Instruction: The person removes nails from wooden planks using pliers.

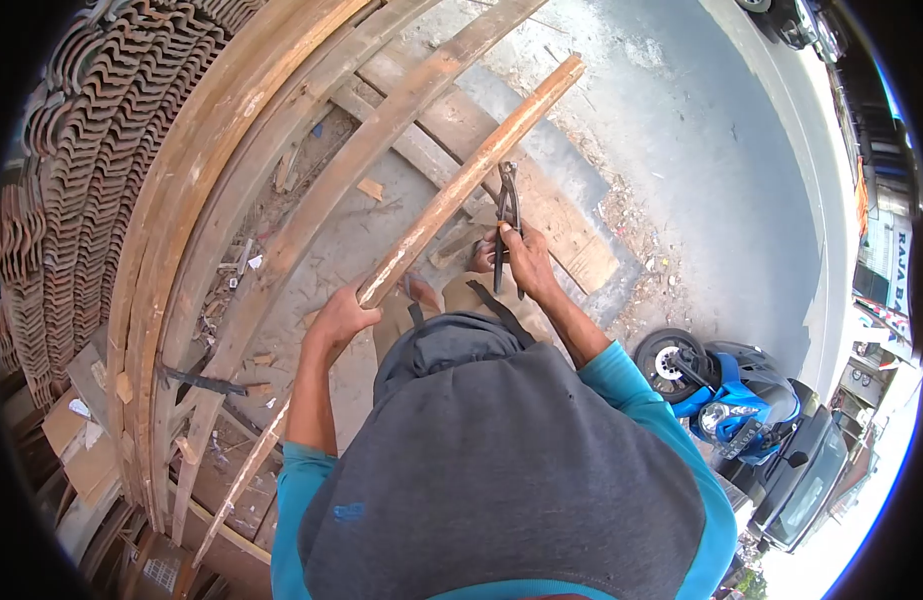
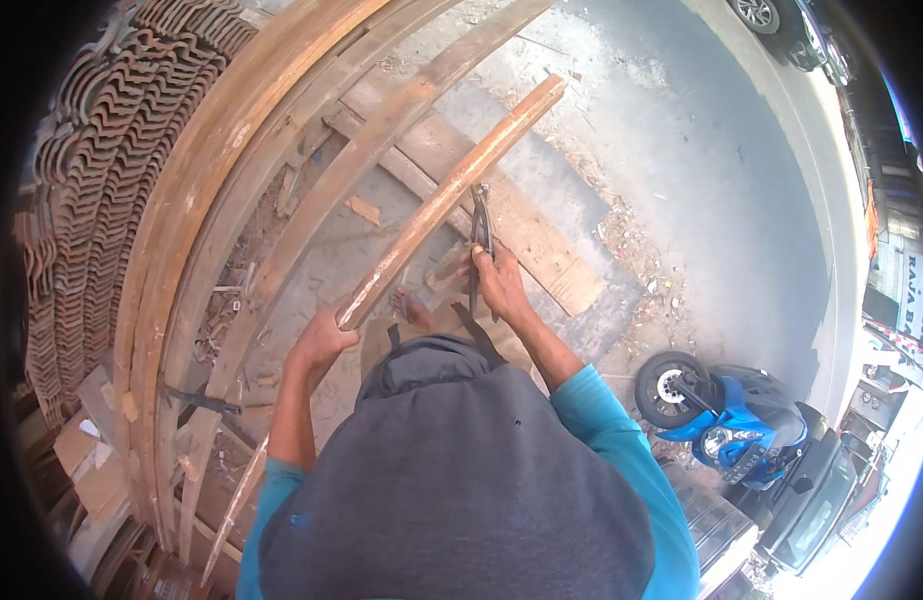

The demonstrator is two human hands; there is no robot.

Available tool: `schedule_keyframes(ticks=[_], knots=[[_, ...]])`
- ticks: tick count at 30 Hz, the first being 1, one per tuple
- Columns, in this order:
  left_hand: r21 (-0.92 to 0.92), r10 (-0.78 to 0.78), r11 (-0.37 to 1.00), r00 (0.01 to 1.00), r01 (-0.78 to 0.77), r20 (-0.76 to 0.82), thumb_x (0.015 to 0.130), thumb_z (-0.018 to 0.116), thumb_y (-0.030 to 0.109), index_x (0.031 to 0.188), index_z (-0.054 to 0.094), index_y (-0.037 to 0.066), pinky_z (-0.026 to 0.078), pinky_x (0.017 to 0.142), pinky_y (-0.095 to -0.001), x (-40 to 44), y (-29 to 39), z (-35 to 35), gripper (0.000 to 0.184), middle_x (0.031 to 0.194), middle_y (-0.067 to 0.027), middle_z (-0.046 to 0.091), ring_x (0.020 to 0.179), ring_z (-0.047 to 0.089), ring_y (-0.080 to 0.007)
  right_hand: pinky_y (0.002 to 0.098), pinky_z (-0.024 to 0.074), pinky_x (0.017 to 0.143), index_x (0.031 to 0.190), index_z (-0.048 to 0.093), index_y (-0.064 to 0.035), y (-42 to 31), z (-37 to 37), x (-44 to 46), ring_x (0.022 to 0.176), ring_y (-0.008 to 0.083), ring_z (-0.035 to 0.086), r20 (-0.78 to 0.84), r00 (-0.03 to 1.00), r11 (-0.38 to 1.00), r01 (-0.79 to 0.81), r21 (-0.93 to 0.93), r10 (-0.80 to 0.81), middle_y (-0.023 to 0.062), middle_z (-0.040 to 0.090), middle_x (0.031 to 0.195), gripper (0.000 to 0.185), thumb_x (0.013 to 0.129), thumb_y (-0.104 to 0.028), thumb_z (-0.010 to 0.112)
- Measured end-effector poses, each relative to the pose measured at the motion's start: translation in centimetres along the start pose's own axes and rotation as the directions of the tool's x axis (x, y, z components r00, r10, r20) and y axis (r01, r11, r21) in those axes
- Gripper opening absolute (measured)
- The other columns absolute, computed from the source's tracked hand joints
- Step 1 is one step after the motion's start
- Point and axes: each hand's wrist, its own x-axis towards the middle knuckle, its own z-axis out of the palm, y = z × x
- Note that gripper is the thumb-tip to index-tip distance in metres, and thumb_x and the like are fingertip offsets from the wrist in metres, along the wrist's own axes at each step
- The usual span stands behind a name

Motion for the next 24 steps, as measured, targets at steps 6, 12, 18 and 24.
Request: schedule_keyframes(ticks=[6,12,18,24], knots=[[0.008,-0.013,1.0,0.999,0.014,-0.04,0.073,0.074,0.03,0.138,0.061,0.003,0.051,0.098,-0.0407,-1.1,0.2,0.1,0.071,0.117,-0.0234,0.071,0.11,0.068,-0.0348,0.0348,0.0568,0.072,0.113,0.06,0.0051,2.7,4.4,-3.0,0.08,0.0196,0.069,-0.023,0.996,0.996,0.09,-0.024,-0.09,0.014,0.07,0.095,0.041,0.107,-0.034,0.05],[0.161,0.33,0.943,0.777,-0.29,-0.536,0.086,0.079,0.041,0.142,0.058,0.004,0.053,0.096,-0.0442,-4.9,-3.0,0.0,0.07,0.117,-0.0192,0.07,0.106,0.068,-0.0369,0.0346,0.0566,0.075,0.111,0.062,0.0051,3.2,8.2,-7.1,0.082,0.019,0.069,-0.046,0.997,0.994,0.052,-0.093,-0.056,0.012,0.07,0.091,0.041,0.107,-0.035,0.051],[0.104,0.304,0.942,0.677,-0.319,-0.67,0.09,0.078,0.022,0.119,0.07,0.002,0.056,0.075,-0.0375,-14.3,-7.0,2.2,0.036,0.093,-0.0127,0.071,0.084,0.07,-0.0253,0.0361,0.0566,0.077,0.115,0.061,0.0061,4.4,8.8,-7.5,0.085,0.0209,0.069,0.049,0.988,0.974,0.149,-0.17,-0.143,0.0142,0.068,0.098,0.042,0.108,-0.034,0.05],[-0.009,0.143,0.983,0.794,-0.184,-0.591,0.092,0.075,0.025,0.108,0.072,0.003,0.054,0.071,-0.0365,-20.3,-14.9,12.4,0.027,0.087,-0.0128,0.07,0.077,0.068,-0.0242,0.0349,0.0601,0.075,0.116,0.062,0.0039,6.4,9.7,-8.3,0.086,0.0217,0.072,0.171,0.979,0.963,0.146,-0.228,-0.108,0.014,0.07,0.1,0.036,0.108,-0.03,0.053]])
